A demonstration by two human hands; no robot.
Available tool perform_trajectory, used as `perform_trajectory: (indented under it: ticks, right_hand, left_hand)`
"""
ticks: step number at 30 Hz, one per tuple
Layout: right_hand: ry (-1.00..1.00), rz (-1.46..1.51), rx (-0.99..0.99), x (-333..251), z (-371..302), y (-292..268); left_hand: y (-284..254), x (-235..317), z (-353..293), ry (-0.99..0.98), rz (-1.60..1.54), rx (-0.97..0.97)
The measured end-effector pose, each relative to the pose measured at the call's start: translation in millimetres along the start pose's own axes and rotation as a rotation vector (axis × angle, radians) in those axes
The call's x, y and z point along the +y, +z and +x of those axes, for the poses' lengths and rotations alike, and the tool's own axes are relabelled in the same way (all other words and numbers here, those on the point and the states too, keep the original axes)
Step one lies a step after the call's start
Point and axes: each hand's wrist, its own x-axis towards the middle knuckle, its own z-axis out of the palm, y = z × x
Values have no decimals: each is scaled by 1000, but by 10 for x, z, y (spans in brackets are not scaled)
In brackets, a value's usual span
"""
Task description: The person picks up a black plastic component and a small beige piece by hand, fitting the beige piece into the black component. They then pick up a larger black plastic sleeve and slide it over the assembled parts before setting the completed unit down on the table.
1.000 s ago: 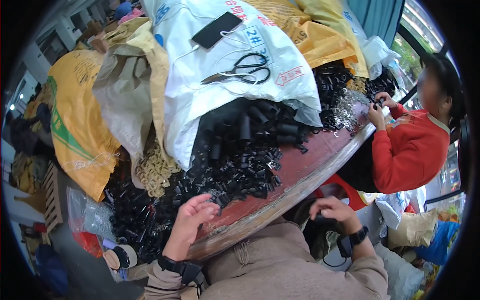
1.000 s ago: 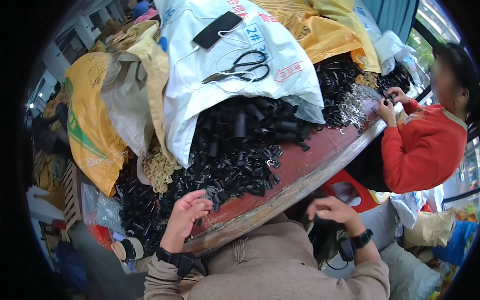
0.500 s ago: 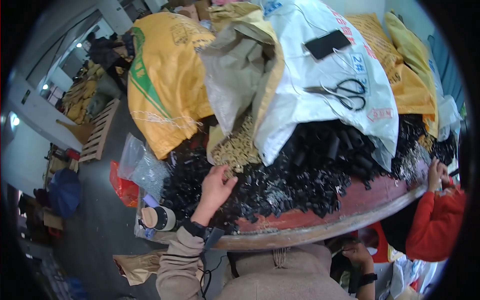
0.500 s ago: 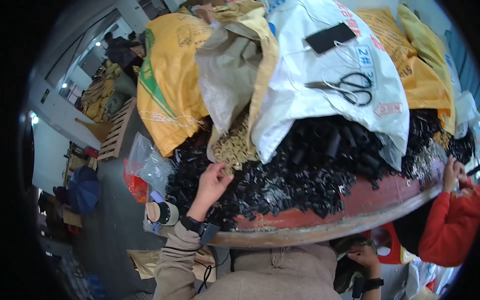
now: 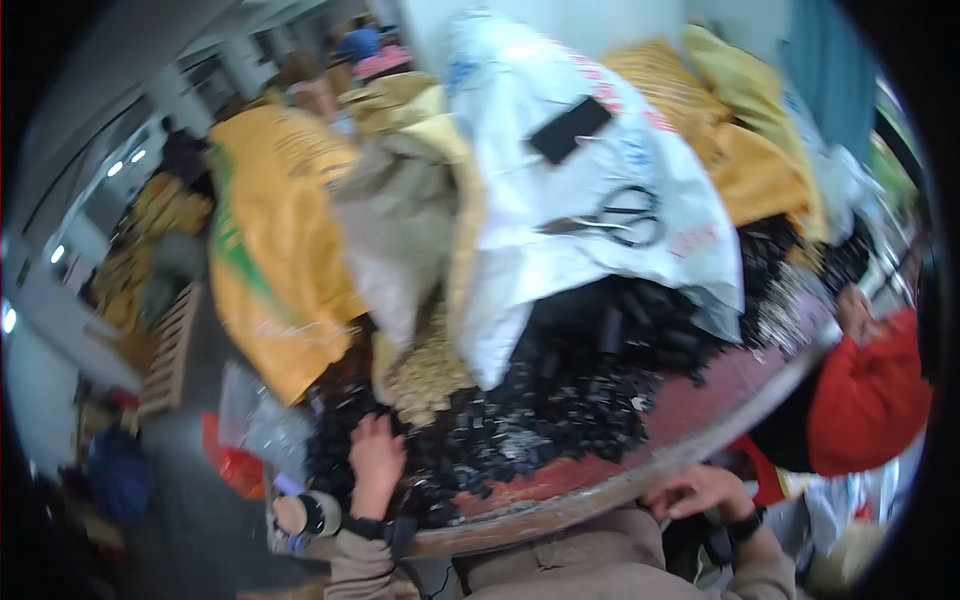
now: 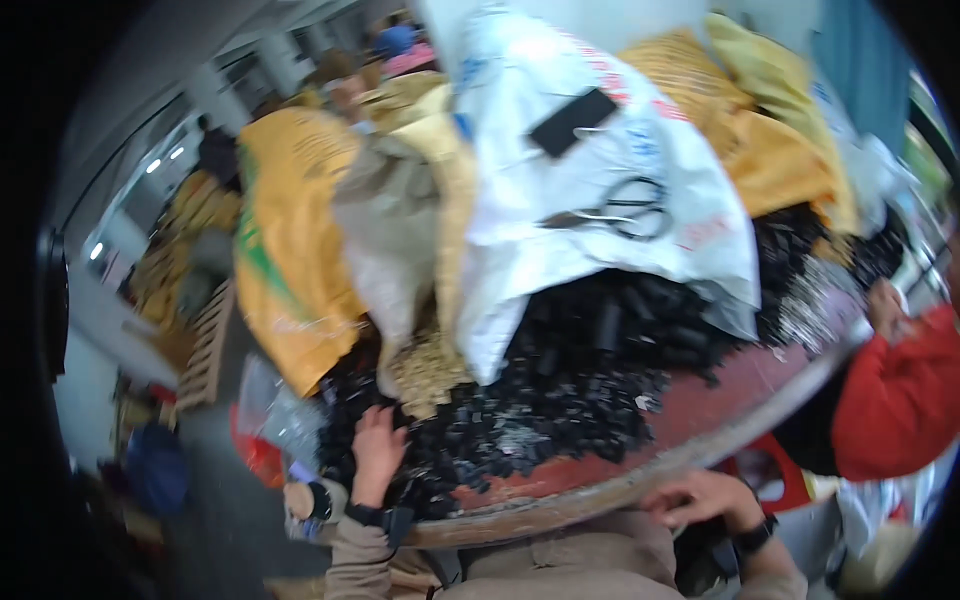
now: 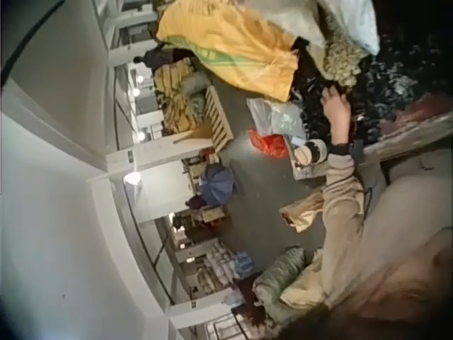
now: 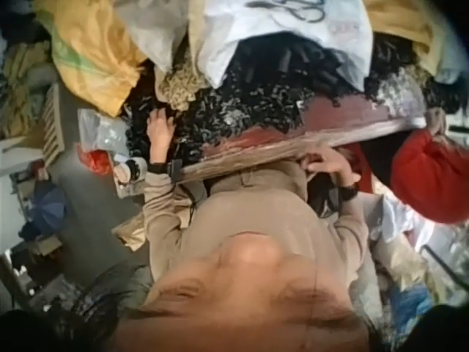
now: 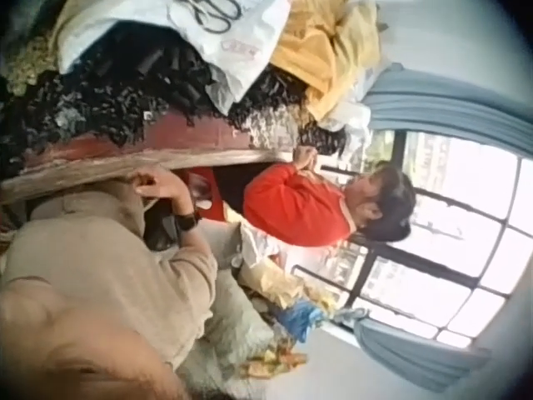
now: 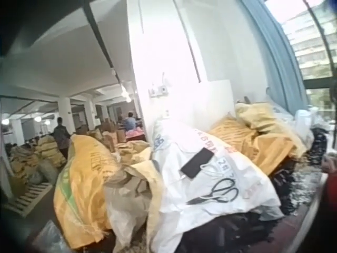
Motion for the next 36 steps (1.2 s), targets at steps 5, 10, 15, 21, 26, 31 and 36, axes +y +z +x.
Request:
perform_trajectory:
  ticks: [5, 10, 15, 21, 26, 31, 36]
  right_hand:
    - [-341, -355, 116, -310, 514, -76]
    - [-368, -532, 299, -269, 844, 58]
    - [-402, -621, 303, -108, 972, 91]
    - [-345, -623, 288, -105, 1029, 81]
    - [-324, -594, 291, -325, 1030, 154]
    - [-334, -607, 276, -464, 1303, 374]
    - [-426, -687, 298, -624, 1662, 560]
  left_hand:
    - [144, -251, 33, 65, -95, 25]
    - [137, -162, 77, 47, -7, 10]
    - [152, -133, 122, 23, 66, -104]
    - [82, -121, 100, 39, -19, -35]
    - [0, 9, 73, 9, -112, 30]
    - [-111, -94, -88, -89, -186, 74]
    - [-215, -126, -219, -51, -263, 204]
